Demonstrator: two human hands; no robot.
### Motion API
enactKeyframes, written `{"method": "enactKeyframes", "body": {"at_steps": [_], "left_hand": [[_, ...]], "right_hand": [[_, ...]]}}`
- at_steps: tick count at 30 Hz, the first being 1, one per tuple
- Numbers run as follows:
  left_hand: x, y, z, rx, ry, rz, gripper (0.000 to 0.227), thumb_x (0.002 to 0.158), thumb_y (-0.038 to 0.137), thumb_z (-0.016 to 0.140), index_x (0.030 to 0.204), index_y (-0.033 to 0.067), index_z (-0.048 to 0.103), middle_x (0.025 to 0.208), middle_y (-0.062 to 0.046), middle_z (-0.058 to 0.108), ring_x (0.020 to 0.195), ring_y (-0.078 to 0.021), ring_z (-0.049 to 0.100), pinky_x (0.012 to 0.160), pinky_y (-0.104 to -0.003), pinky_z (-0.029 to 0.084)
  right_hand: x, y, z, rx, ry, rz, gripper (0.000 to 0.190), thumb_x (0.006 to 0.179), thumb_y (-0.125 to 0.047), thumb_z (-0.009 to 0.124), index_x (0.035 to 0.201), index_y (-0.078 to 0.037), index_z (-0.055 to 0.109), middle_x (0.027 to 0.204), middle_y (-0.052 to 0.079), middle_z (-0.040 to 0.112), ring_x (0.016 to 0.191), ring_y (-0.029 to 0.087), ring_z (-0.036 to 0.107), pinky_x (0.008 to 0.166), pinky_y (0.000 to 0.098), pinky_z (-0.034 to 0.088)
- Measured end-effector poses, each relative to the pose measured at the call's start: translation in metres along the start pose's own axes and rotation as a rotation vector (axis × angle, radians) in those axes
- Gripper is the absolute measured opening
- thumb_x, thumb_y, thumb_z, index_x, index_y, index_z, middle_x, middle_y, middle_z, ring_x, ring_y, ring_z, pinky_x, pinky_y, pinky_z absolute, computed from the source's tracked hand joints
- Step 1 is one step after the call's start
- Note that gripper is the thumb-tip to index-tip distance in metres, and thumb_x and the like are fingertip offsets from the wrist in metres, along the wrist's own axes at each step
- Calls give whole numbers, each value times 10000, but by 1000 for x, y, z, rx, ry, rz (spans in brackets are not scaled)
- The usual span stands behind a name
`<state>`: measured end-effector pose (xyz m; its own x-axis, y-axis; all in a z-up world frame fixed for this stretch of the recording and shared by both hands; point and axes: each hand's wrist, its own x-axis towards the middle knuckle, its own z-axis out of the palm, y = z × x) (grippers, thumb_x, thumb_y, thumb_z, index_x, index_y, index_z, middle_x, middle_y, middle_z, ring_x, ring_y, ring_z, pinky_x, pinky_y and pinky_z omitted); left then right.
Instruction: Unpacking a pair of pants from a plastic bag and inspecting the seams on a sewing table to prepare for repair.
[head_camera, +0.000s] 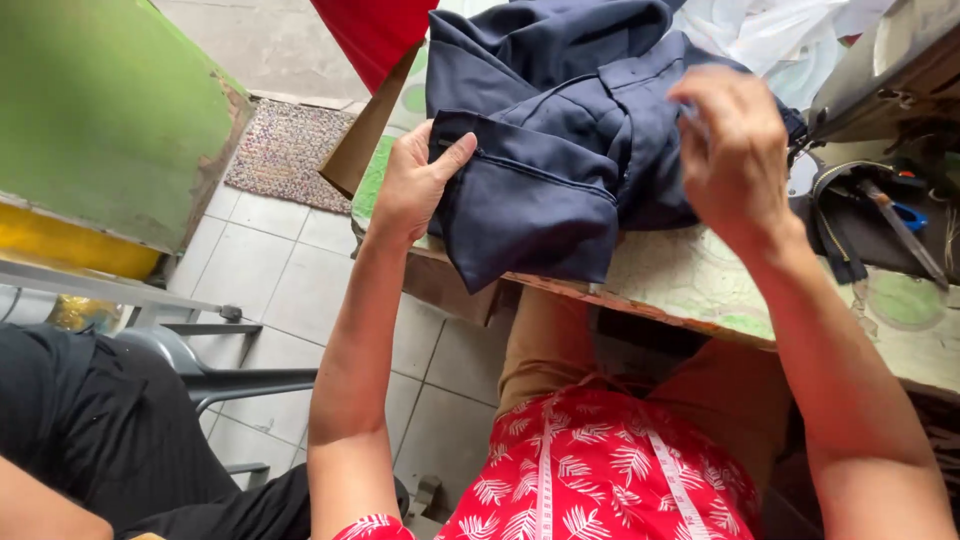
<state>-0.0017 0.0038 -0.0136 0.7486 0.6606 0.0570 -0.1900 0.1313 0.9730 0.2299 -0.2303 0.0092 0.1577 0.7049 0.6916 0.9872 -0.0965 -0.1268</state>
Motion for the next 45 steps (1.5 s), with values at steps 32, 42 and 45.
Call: {"method": "enactKeyframes", "body": {"at_steps": [32, 42, 45], "left_hand": [[149, -19, 152, 1337, 157, 1098, 491, 770, 545, 882, 928, 211, 558, 729, 21, 625, 595, -237, 680, 457, -404, 471], [158, -108, 146, 1245, -44, 992, 481, 938, 542, 733, 849, 153, 462, 619, 18, 566, 512, -202, 597, 420, -356, 405], [157, -103, 148, 1233, -81, 983, 425, 955, 511, 724, 874, 154, 508, 649, 22, 615, 554, -210, 640, 440, -354, 409]], "right_hand": [[-72, 28, -3, 1384, -289, 939, 399, 845, 26, 773, 1178, -81, 581, 1046, 51, 710, 914, 76, 675, 772, 202, 569], [-105, -22, -14, 461, -96, 616, 493, 925, 41, 722, 1378, -8, 532, 1332, 182, 507, 939, 218, 652, 871, 314, 603], [-98, -36, -17, 218, -83, 396, 314, 966, 38, 660, 1277, 27, 612, 1394, 246, 507, 1209, 364, 566, 1133, 471, 449]]}}
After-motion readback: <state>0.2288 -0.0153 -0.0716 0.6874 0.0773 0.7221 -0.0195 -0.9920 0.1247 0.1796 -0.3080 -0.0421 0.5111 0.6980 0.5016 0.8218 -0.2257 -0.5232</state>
